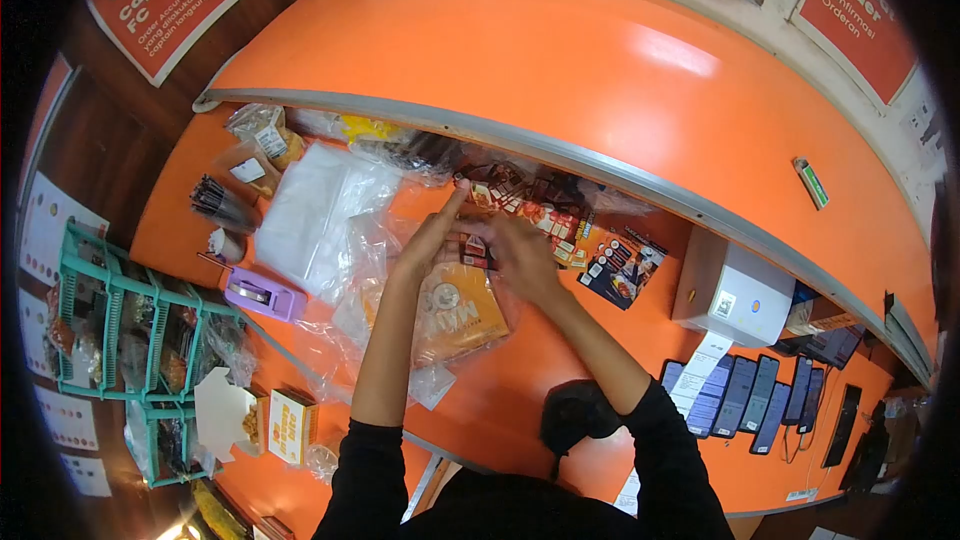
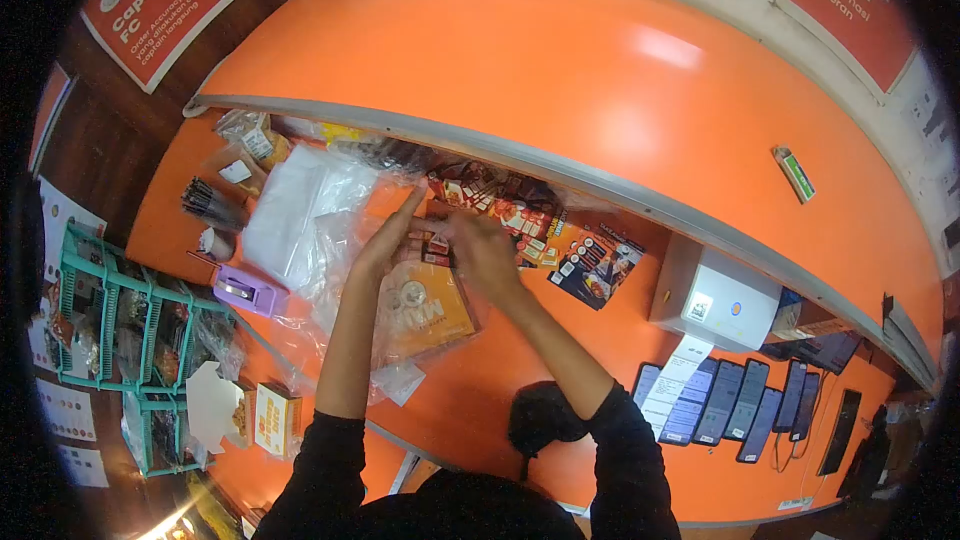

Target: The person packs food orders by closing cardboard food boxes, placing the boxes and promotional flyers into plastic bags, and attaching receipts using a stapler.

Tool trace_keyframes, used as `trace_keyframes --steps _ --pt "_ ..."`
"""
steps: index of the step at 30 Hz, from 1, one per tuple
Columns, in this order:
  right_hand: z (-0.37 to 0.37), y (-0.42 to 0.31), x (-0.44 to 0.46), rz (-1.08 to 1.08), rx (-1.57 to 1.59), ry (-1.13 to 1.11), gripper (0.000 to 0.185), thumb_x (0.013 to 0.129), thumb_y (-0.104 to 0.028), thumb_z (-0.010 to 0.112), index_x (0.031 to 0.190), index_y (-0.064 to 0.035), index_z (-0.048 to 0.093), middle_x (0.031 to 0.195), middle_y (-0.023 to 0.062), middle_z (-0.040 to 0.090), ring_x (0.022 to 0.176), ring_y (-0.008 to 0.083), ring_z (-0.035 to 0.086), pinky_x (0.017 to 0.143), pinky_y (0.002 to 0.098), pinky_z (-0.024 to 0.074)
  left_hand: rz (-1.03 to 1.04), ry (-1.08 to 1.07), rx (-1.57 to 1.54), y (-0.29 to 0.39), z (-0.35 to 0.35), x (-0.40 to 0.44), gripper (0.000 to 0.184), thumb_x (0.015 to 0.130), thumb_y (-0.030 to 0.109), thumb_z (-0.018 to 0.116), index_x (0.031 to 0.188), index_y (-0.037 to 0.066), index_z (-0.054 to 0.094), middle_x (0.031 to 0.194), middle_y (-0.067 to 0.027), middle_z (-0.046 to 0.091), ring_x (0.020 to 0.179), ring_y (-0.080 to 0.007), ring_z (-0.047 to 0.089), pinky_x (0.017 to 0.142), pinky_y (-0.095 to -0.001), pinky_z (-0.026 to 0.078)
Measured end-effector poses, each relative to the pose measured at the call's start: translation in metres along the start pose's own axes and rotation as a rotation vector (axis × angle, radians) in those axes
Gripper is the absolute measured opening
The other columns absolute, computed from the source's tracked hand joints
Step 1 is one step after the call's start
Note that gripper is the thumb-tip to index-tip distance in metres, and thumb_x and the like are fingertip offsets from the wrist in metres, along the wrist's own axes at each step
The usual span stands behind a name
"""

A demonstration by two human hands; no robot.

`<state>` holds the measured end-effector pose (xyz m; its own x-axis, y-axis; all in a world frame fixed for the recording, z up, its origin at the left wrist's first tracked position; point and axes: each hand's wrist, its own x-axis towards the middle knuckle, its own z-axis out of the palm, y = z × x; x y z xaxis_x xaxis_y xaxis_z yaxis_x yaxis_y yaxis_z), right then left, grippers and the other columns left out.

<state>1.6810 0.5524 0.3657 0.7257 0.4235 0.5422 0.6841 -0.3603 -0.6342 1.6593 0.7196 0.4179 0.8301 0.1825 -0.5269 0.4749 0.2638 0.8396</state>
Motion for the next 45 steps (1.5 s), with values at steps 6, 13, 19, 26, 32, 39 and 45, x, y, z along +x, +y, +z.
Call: trace_keyframes --steps 6,13,19,26,32,39,45 --pt "0.034 0.047 0.062 0.387 -0.073 -0.208 0.028 0.091 -0.028 0.046 0.097 -0.0056 0.061 0.095 0.0147 0.067 0.086 0.0322 0.064 0.077 0.0397 0.0494 0.401 0.114 0.318 -0.024 -0.077 0.010 0.015 0.080 -0.004 0.059 0.093 -0.009 0.065 0.084 -0.0106 0.067 0.063 -0.0109 0.062 0.056 -0.0244 0.050" --pt "0.095 0.054 0.103 0.438 -0.407 -0.516 0.033 0.084 -0.028 0.053 0.111 -0.0100 0.056 0.107 0.0195 0.062 0.101 0.0375 0.061 0.080 0.0472 0.0512 0.646 0.294 0.307 -0.026 -0.089 -0.033 0.023 0.079 -0.008 0.059 0.100 -0.002 0.064 0.090 -0.0072 0.066 0.073 -0.0107 0.062 0.062 -0.0222 0.051" --pt "0.097 0.052 0.101 0.145 -0.600 -0.636 0.022 0.085 -0.016 0.050 0.101 -0.0014 0.058 0.100 0.0207 0.064 0.089 0.0352 0.065 0.069 0.0429 0.0554 0.808 0.341 0.235 -0.025 -0.079 -0.052 0.036 0.076 -0.018 0.054 0.104 0.003 0.061 0.102 -0.0106 0.063 0.077 -0.0120 0.062 0.057 -0.0209 0.050" --pt "0.092 0.063 0.097 0.163 -0.462 -0.528 0.027 0.080 -0.022 0.059 0.098 -0.0020 0.057 0.097 0.0200 0.063 0.091 0.0365 0.063 0.071 0.0454 0.0536 0.791 0.334 0.218 -0.032 -0.094 -0.054 0.031 0.073 -0.018 0.050 0.095 -0.003 0.065 0.097 -0.0095 0.060 0.091 -0.0166 0.061 0.080 -0.0247 0.047" --pt "0.093 0.062 0.108 0.196 -0.432 -0.602 0.031 0.074 -0.017 0.065 0.101 -0.0032 0.058 0.103 0.0200 0.060 0.092 0.0373 0.062 0.075 0.0461 0.0516 0.752 0.403 0.289 -0.035 -0.096 -0.059 0.032 0.074 -0.016 0.051 0.096 -0.002 0.069 0.089 -0.0074 0.056 0.083 -0.0142 0.060 0.074 -0.0229 0.046" --pt "0.082 0.070 0.094 0.155 -0.382 -0.149 0.032 0.080 -0.019 0.062 0.107 -0.0031 0.055 0.106 0.0190 0.060 0.091 0.0362 0.061 0.072 0.0449 0.0512 0.806 0.390 0.301 -0.033 -0.092 -0.057 0.028 0.077 -0.013 0.051 0.098 -0.003 0.068 0.090 -0.0075 0.056 0.077 -0.0124 0.059 0.066 -0.0219 0.046" --pt "0.055 -0.040 0.032 -0.142 0.032 0.107 0.011 0.084 -0.013 0.058 0.089 -0.0042 0.061 0.091 0.0142 0.063 0.087 0.0336 0.061 0.073 0.0451 0.0485 0.456 0.171 -0.119 -0.017 -0.056 -0.056 0.018 0.088 0.006 0.056 0.100 -0.003 0.065 0.085 -0.0053 0.062 0.070 -0.0102 0.060 0.056 -0.0200 0.048"
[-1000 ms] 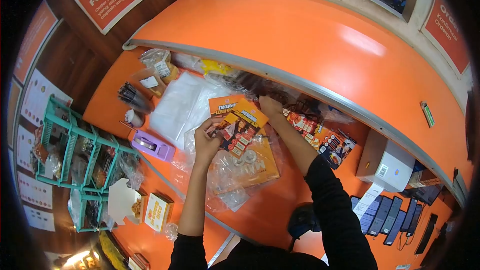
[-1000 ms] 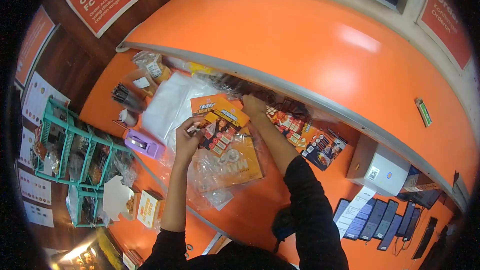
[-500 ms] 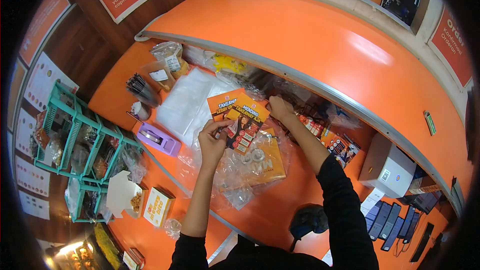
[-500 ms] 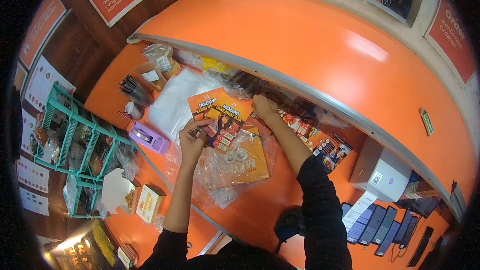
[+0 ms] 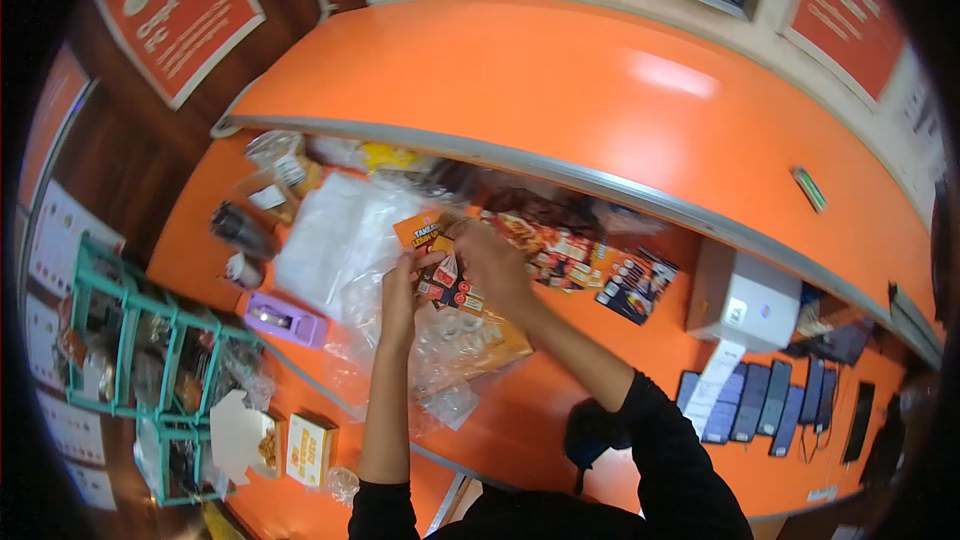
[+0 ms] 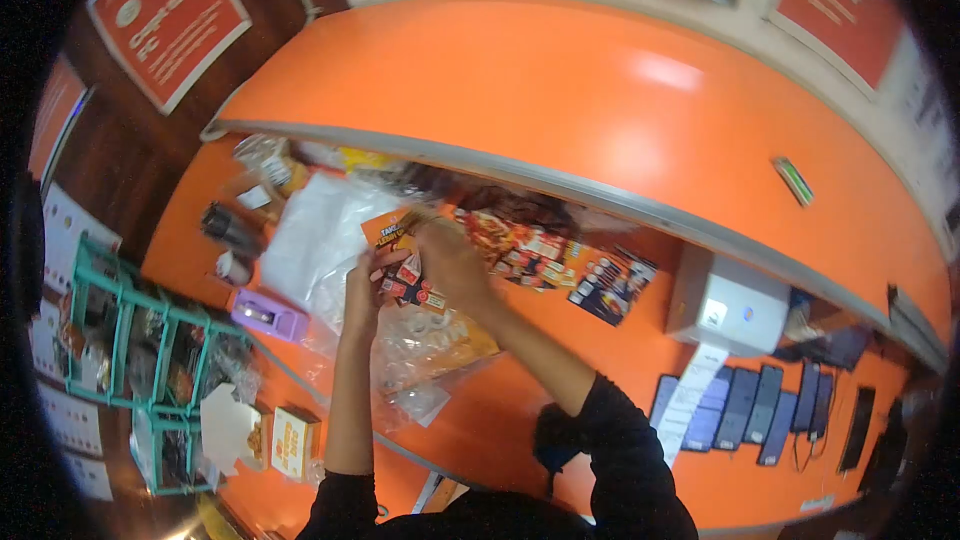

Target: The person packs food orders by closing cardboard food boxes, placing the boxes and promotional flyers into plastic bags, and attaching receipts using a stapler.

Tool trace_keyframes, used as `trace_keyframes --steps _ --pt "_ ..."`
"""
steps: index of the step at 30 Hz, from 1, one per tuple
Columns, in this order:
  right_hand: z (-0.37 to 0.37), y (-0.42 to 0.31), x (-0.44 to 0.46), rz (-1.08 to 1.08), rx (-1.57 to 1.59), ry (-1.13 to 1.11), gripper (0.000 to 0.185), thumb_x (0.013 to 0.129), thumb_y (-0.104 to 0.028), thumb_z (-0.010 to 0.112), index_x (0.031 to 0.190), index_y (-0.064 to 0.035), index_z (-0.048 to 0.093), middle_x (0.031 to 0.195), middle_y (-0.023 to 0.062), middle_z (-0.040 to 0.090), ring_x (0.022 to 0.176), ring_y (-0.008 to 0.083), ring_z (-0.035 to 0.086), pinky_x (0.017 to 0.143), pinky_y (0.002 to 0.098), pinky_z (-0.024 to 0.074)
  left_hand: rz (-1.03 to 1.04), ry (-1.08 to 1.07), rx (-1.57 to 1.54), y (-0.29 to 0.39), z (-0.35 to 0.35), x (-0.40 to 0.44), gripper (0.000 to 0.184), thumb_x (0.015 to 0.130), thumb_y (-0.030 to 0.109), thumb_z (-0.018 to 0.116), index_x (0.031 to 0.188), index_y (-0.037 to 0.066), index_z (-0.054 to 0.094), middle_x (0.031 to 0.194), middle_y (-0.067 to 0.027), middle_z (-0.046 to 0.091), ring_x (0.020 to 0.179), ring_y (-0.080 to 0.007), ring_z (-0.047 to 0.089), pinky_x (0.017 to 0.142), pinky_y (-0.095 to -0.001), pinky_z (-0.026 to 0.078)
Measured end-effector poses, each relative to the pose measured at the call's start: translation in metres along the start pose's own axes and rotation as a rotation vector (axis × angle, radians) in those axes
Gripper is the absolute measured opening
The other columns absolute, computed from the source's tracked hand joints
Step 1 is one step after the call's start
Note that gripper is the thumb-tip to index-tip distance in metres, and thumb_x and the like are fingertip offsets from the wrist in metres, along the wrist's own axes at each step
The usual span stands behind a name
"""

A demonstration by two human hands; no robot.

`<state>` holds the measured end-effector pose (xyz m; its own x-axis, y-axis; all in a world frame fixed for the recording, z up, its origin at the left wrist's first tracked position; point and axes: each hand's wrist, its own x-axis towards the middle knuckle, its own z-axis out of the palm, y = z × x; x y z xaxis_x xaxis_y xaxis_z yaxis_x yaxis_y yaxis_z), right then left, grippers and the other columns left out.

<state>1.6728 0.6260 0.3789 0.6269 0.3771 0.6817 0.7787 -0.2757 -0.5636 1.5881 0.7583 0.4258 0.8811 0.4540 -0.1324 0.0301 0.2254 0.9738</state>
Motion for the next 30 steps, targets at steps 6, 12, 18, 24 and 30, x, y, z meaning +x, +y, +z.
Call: trace_keyframes --steps 6,12,18,24,30 --pt "-0.093 0.005 -0.059 0.205 -0.075 0.079 0.022 0.077 -0.017 0.067 0.096 -0.0059 0.065 0.103 0.0110 0.064 0.100 0.0313 0.058 0.089 0.0420 0.0444 0.002 -0.114 0.087 -0.022 0.030 -0.009 0.021 0.084 -0.002 0.058 0.104 -0.010 0.058 0.090 -0.0118 0.066 0.072 -0.0135 0.064 0.064 -0.0220 0.052" --pt "-0.167 0.070 -0.159 0.470 -0.845 0.009 0.038 0.071 -0.020 0.072 0.102 -0.0015 0.060 0.112 0.0190 0.059 0.102 0.0336 0.058 0.090 0.0436 0.0452 0.216 -0.159 0.069 -0.035 0.055 -0.030 0.050 0.074 -0.018 0.055 0.120 0.000 0.047 0.109 -0.0120 0.058 0.105 -0.0174 0.056 0.086 -0.0278 0.047" --pt "-0.175 0.081 -0.165 0.391 -0.759 -0.346 0.020 0.079 -0.015 0.063 0.089 -0.0008 0.053 0.092 0.0177 0.061 0.079 0.0345 0.064 0.063 0.0436 0.0530 0.222 -0.320 0.173 -0.053 0.058 -0.040 0.035 0.076 -0.016 0.052 0.106 -0.001 0.062 0.103 -0.0096 0.063 0.093 -0.0165 0.063 0.079 -0.0257 0.049" --pt "-0.189 0.081 -0.141 0.397 -0.762 -0.290 0.014 0.082 -0.011 0.057 0.085 -0.0006 0.050 0.083 0.0204 0.060 0.072 0.0375 0.063 0.056 0.0482 0.0516 0.305 -0.272 0.249 -0.089 0.069 -0.039 0.033 0.076 -0.013 0.053 0.104 0.000 0.067 0.097 -0.0097 0.063 0.082 -0.0137 0.061 0.071 -0.0235 0.047" --pt "-0.194 0.073 -0.141 0.449 -0.575 -0.111 0.018 0.082 -0.022 0.064 0.084 -0.0063 0.056 0.091 0.0125 0.058 0.075 0.0358 0.062 0.060 0.0466 0.0480 0.290 -0.274 0.149 -0.101 0.090 -0.047 0.025 0.080 -0.006 0.057 0.102 -0.001 0.067 0.091 -0.0075 0.062 0.072 -0.0100 0.056 0.064 -0.0210 0.044"
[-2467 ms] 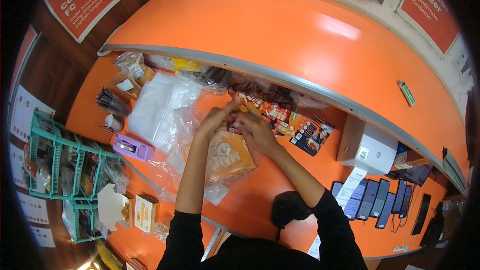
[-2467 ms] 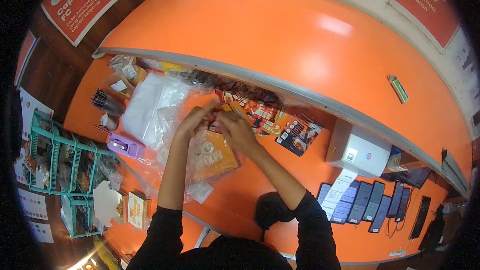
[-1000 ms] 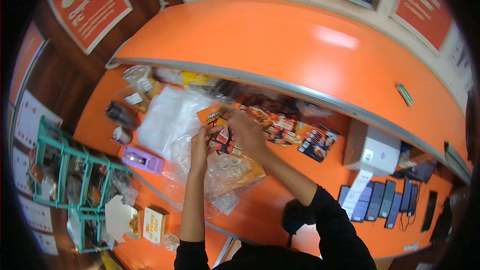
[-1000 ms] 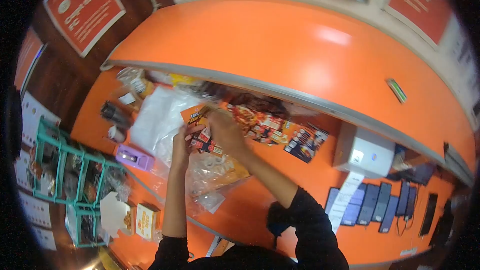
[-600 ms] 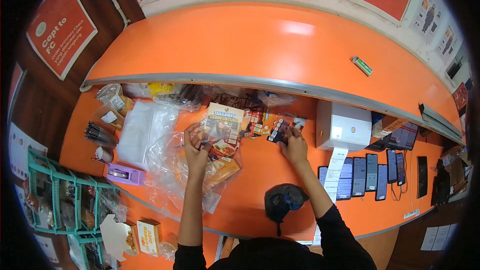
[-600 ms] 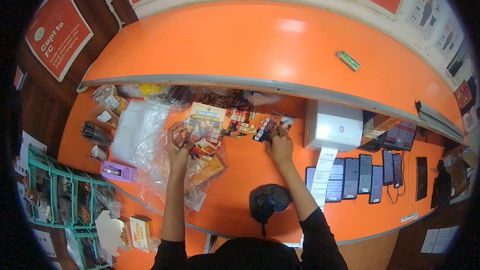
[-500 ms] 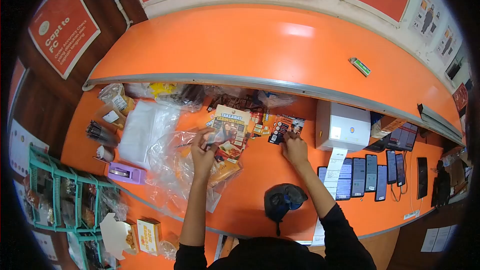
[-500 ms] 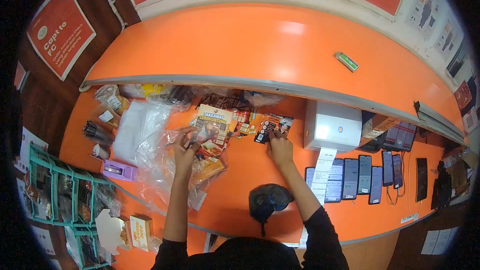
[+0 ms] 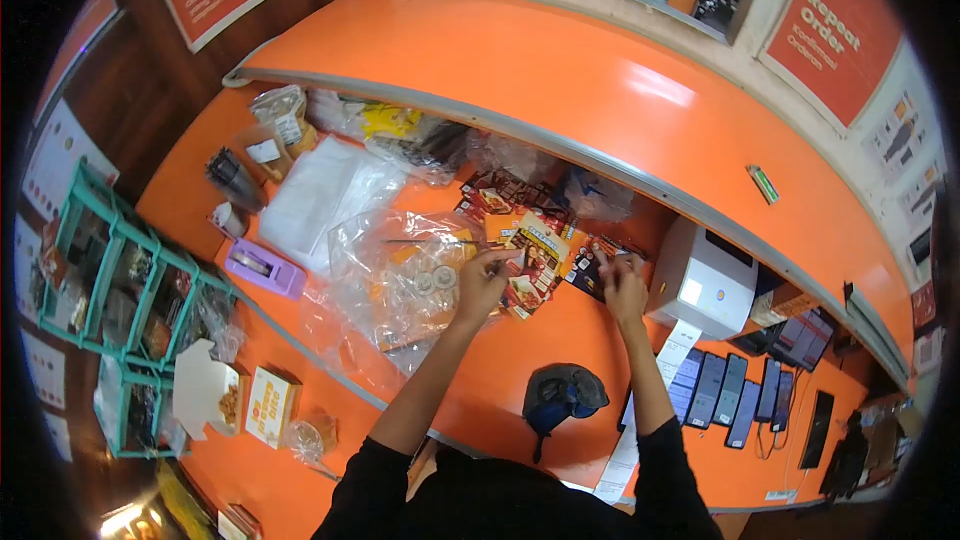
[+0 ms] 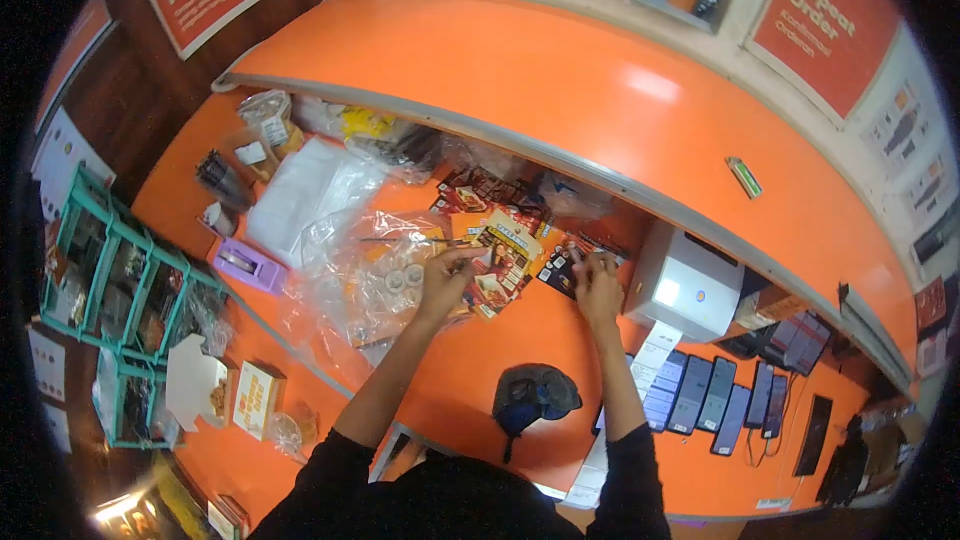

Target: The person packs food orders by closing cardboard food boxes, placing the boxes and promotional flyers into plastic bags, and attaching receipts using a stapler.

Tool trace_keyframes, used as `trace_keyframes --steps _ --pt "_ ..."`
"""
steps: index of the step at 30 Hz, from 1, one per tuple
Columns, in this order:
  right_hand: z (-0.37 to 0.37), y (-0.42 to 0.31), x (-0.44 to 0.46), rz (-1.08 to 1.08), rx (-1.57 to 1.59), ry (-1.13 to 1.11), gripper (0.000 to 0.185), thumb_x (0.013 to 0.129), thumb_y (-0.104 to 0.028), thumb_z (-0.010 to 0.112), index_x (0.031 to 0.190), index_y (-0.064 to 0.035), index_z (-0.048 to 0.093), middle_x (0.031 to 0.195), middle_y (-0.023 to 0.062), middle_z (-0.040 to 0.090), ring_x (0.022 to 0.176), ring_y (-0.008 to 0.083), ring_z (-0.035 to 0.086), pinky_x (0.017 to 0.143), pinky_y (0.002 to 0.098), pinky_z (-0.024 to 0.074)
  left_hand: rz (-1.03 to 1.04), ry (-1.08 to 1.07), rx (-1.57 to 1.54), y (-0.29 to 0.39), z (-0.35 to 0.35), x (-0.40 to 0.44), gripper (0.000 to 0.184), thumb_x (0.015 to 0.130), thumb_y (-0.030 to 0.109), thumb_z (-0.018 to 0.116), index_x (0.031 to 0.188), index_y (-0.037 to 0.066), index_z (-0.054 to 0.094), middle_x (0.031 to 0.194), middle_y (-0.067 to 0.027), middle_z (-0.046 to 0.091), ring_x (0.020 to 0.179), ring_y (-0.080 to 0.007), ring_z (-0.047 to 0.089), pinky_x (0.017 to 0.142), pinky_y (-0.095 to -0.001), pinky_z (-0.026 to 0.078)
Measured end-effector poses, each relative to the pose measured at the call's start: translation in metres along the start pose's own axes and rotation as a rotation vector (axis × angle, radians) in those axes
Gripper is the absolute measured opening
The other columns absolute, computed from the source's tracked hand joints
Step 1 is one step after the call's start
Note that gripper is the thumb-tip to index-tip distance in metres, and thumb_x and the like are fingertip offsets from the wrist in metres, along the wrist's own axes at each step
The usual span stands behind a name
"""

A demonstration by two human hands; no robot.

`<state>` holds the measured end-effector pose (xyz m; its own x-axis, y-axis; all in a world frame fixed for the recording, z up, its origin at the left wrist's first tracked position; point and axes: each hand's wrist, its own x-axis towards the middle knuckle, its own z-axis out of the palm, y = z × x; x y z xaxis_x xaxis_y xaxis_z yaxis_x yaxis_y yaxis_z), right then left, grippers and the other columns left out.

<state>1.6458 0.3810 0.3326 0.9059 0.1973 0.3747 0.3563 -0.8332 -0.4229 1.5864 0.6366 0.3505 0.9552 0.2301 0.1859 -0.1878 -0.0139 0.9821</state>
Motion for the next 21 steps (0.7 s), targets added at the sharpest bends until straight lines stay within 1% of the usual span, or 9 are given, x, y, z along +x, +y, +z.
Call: trace_keyframes --steps 2,4,6,8,12,14,15,19,21 --pt "-0.014 -0.026 0.002 0.120 0.078 0.382 0.022 0.084 -0.025 0.063 0.083 -0.0048 0.055 0.092 0.0126 0.056 0.076 0.0345 0.061 0.062 0.0454 0.0468 0.050 0.028 -0.075 -0.001 0.010 -0.003 0.018 0.085 0.001 0.059 0.101 -0.003 0.066 0.087 -0.0068 0.062 0.070 -0.0094 0.056 0.062 -0.0215 0.044" --pt "-0.022 -0.062 -0.003 0.150 0.127 0.437 0.012 0.079 -0.009 0.063 0.080 -0.0010 0.054 0.085 0.0116 0.054 0.079 0.0300 0.058 0.063 0.0383 0.0461 0.031 0.061 -0.033 0.001 0.018 -0.003 0.020 0.088 0.013 0.062 0.100 -0.003 0.067 0.084 -0.0048 0.063 0.069 -0.0084 0.056 0.062 -0.0217 0.044" --pt "-0.025 -0.090 -0.017 -0.232 0.205 0.463 0.010 0.073 -0.004 0.064 0.077 -0.0017 0.055 0.085 0.0103 0.055 0.079 0.0284 0.058 0.062 0.0351 0.0465 -0.412 -0.025 -0.208 0.016 0.026 -0.003 0.023 0.087 0.019 0.065 0.098 -0.001 0.068 0.084 -0.0025 0.064 0.072 -0.0067 0.056 0.063 -0.0210 0.043" --pt "-0.024 -0.111 -0.028 -0.378 0.116 0.342 0.014 0.066 -0.002 0.066 0.076 -0.0027 0.056 0.086 0.0091 0.057 0.079 0.0266 0.058 0.061 0.0318 0.0466 -0.492 -0.039 -0.345 0.010 0.033 -0.005 0.025 0.086 0.024 0.066 0.096 0.001 0.068 0.085 -0.0009 0.063 0.077 -0.0062 0.056 0.067 -0.0208 0.043" --pt "-0.019 -0.107 -0.037 -0.357 0.130 0.184 0.015 0.068 -0.005 0.069 0.074 -0.0027 0.056 0.089 0.0088 0.058 0.083 0.0268 0.058 0.068 0.0336 0.0474 -0.001 -0.152 -0.213 0.002 0.038 -0.007 0.025 0.078 0.004 0.064 0.103 0.000 0.065 0.094 -0.0062 0.065 0.083 -0.0138 0.060 0.073 -0.0263 0.045" --pt "-0.043 -0.104 -0.030 -0.412 0.321 0.097 0.016 0.070 -0.010 0.072 0.078 -0.0045 0.059 0.092 0.0092 0.059 0.089 0.0269 0.057 0.079 0.0373 0.0459 0.318 -0.065 0.400 0.017 0.033 -0.011 0.038 0.069 -0.008 0.054 0.105 0.001 0.064 0.097 -0.0110 0.062 0.082 -0.0251 0.063 0.072 -0.0314 0.048" --pt "-0.054 -0.104 -0.028 -0.302 0.294 0.193 0.016 0.074 -0.009 0.071 0.087 -0.0037 0.062 0.099 0.0103 0.059 0.102 0.0281 0.053 0.087 0.0394 0.0413 0.269 -0.150 0.440 0.030 0.032 -0.017 0.049 0.065 -0.010 0.051 0.110 0.005 0.062 0.097 -0.0129 0.058 0.082 -0.0329 0.062 0.069 -0.0370 0.050" --pt "-0.078 -0.089 -0.012 -0.016 0.430 0.436 0.024 0.074 -0.008 0.072 0.096 -0.0007 0.062 0.109 0.0102 0.061 0.096 0.0204 0.057 0.082 0.0341 0.0446 0.485 -0.380 0.737 0.031 0.040 -0.025 0.057 0.070 -0.005 0.054 0.124 0.011 0.050 0.101 -0.0130 0.056 0.085 -0.0323 0.062 0.071 -0.0423 0.052" --pt "-0.043 -0.029 -0.022 0.029 0.784 -0.071 0.032 0.074 -0.001 0.069 0.105 -0.0010 0.060 0.110 0.0100 0.056 0.098 0.0202 0.055 0.083 0.0307 0.0447 0.597 -0.399 0.754 0.033 0.045 -0.025 0.056 0.072 -0.004 0.053 0.126 0.011 0.049 0.102 -0.0133 0.056 0.087 -0.0327 0.061 0.074 -0.0423 0.050"
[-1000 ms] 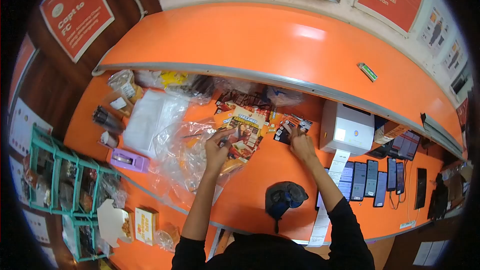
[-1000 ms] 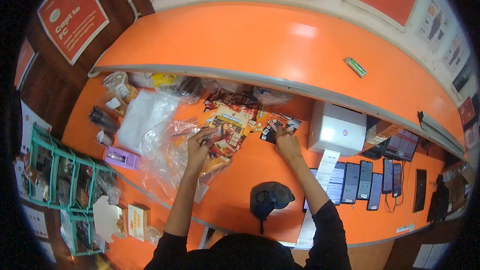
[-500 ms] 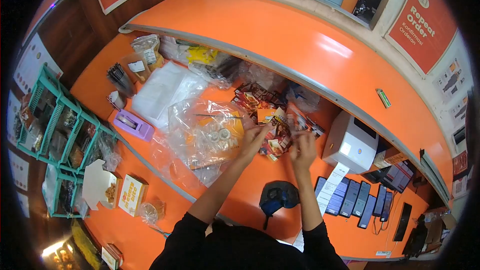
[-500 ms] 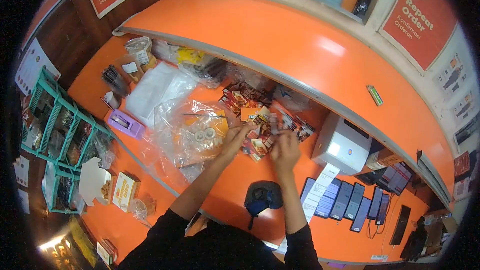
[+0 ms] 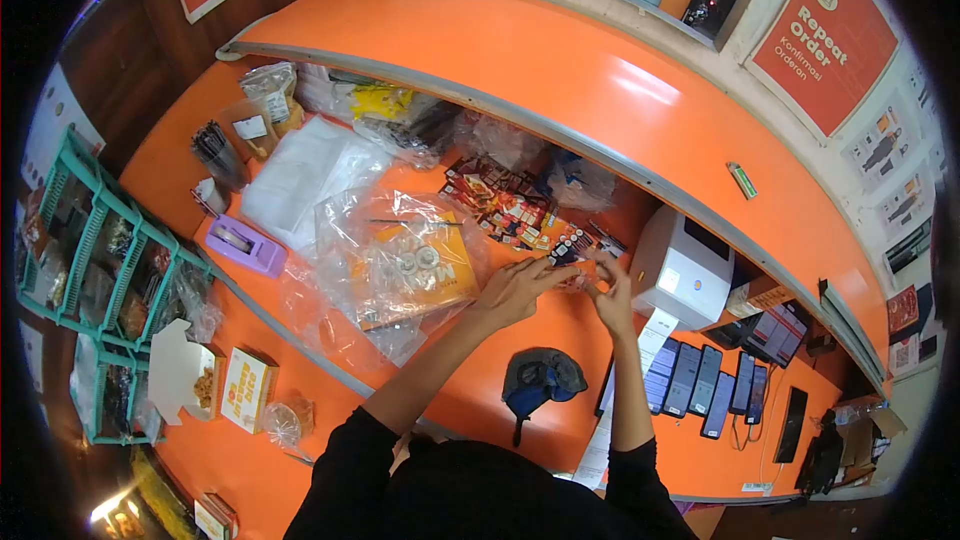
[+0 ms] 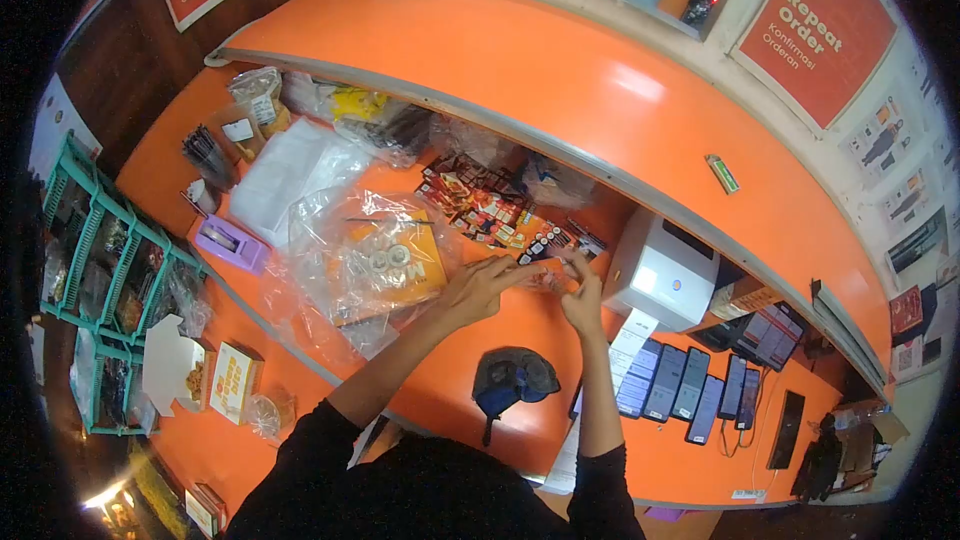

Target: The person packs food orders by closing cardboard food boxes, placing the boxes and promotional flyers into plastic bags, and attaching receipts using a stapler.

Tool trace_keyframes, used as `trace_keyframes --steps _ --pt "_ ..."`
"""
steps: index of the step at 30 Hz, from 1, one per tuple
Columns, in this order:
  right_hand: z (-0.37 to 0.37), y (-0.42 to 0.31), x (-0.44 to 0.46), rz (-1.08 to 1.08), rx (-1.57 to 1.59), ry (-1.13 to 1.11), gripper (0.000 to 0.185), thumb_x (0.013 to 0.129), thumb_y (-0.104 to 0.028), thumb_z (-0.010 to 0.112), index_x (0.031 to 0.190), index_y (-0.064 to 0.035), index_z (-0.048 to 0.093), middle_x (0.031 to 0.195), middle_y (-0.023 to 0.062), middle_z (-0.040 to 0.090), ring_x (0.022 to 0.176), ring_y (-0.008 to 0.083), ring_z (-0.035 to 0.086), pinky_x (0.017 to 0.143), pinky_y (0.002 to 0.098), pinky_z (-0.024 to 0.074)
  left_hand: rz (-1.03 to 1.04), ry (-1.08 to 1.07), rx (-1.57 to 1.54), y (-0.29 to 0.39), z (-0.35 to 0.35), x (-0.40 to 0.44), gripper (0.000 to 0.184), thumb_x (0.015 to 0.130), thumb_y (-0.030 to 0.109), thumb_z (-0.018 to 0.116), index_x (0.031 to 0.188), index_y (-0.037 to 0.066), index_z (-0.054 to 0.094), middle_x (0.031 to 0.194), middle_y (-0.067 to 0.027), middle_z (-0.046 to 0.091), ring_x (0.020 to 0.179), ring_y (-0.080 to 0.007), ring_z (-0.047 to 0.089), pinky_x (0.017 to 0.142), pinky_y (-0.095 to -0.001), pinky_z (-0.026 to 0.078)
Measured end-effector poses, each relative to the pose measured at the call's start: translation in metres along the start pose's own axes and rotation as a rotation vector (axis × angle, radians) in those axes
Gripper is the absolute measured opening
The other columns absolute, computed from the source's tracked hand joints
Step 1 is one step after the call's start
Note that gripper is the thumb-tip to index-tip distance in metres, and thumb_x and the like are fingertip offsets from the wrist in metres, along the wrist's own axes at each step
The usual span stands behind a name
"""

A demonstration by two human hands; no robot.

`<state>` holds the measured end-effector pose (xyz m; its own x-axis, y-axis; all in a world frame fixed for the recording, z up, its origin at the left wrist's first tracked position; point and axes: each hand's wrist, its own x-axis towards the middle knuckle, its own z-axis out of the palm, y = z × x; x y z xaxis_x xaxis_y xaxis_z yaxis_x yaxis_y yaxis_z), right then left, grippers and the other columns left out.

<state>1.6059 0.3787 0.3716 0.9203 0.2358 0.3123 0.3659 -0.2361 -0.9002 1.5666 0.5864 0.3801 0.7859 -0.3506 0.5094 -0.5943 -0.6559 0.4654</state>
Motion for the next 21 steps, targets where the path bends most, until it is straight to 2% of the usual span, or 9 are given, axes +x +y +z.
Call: trace_keyframes --steps 2,4,7,9,12,13,15,20,21 --pt "0.000 0.072 -0.020 0.141 0.076 0.061 0.033 0.075 0.000 0.068 0.107 -0.0012 0.059 0.108 0.0076 0.056 0.096 0.0181 0.055 0.082 0.0284 0.0450 0.093 0.016 0.041 -0.002 0.012 -0.003 0.056 0.074 -0.004 0.053 0.127 0.012 0.047 0.103 -0.0137 0.056 0.090 -0.0331 0.060 0.077 -0.0423 0.049" --pt "0.003 0.086 -0.032 0.280 0.157 0.122 0.034 0.076 0.000 0.067 0.109 -0.0014 0.058 0.107 0.0052 0.056 0.094 0.0161 0.055 0.081 0.0262 0.0452 -0.104 0.250 -0.334 -0.016 0.041 -0.015 0.055 0.077 -0.001 0.052 0.129 0.013 0.045 0.102 -0.0143 0.055 0.096 -0.0340 0.056 0.081 -0.0416 0.047" --pt "0.021 0.057 -0.040 0.239 0.298 0.239 0.044 0.074 0.005 0.066 0.115 -0.0032 0.053 0.103 0.0044 0.060 0.093 0.0141 0.057 0.085 0.0277 0.0449 -0.134 0.307 -0.162 -0.008 0.042 -0.025 0.054 0.075 -0.005 0.055 0.127 0.007 0.046 0.100 -0.0142 0.053 0.099 -0.0311 0.053 0.086 -0.0394 0.046" --pt "0.030 0.037 -0.037 -0.025 0.209 0.268 0.034 0.082 -0.007 0.066 0.114 -0.0037 0.055 0.089 0.0034 0.054 0.080 0.0118 0.054 0.071 0.0236 0.0447 -0.148 0.353 -0.197 -0.002 0.044 -0.029 0.055 0.075 -0.006 0.055 0.127 0.007 0.046 0.100 -0.0144 0.051 0.097 -0.0317 0.054 0.085 -0.0390 0.046" --pt "0.035 0.037 -0.040 -0.134 0.093 0.249 0.038 0.084 -0.013 0.067 0.118 -0.0037 0.053 0.097 0.0053 0.057 0.086 0.0127 0.055 0.074 0.0240 0.0449 -0.182 0.389 -0.257 -0.001 0.054 -0.037 0.055 0.075 -0.007 0.054 0.127 0.009 0.047 0.101 -0.0150 0.049 0.095 -0.0324 0.054 0.083 -0.0384 0.046" --pt "0.037 0.029 -0.044 0.031 0.212 0.229 0.040 0.085 -0.018 0.067 0.119 -0.0026 0.052 0.096 0.0052 0.058 0.088 0.0141 0.055 0.078 0.0252 0.0445 -0.190 0.381 -0.290 -0.003 0.055 -0.042 0.055 0.074 -0.007 0.054 0.127 0.009 0.047 0.102 -0.0152 0.048 0.095 -0.0324 0.053 0.082 -0.0383 0.046" --pt "0.036 0.032 -0.037 -0.124 0.086 0.323 0.037 0.084 -0.015 0.068 0.116 -0.0016 0.055 0.087 0.0038 0.059 0.080 0.0123 0.056 0.074 0.0244 0.0444 -0.175 0.396 -0.246 0.003 0.043 -0.040 0.057 0.075 -0.009 0.051 0.129 0.010 0.046 0.103 -0.0148 0.046 0.097 -0.0317 0.052 0.081 -0.0388 0.047" --pt "0.011 0.048 -0.032 0.091 -0.140 0.068 0.009 0.076 0.002 0.065 0.076 0.0002 0.057 0.059 -0.0033 0.044 0.057 0.0060 0.038 0.053 0.0231 0.0305 -0.315 0.302 -0.429 -0.001 0.023 -0.039 0.057 0.079 -0.007 0.051 0.133 0.009 0.041 0.111 -0.0157 0.045 0.109 -0.0312 0.049 0.083 -0.0376 0.047" --pt "-0.001 0.060 -0.029 0.080 -0.094 0.011 0.020 0.077 -0.001 0.068 0.068 -0.0025 0.051 0.059 -0.0032 0.044 0.057 0.0051 0.037 0.052 0.0228 0.0296 -0.296 0.323 -0.463 0.000 0.013 -0.038 0.055 0.080 -0.004 0.053 0.133 0.007 0.041 0.114 -0.0161 0.045 0.113 -0.0319 0.047 0.085 -0.0381 0.046"
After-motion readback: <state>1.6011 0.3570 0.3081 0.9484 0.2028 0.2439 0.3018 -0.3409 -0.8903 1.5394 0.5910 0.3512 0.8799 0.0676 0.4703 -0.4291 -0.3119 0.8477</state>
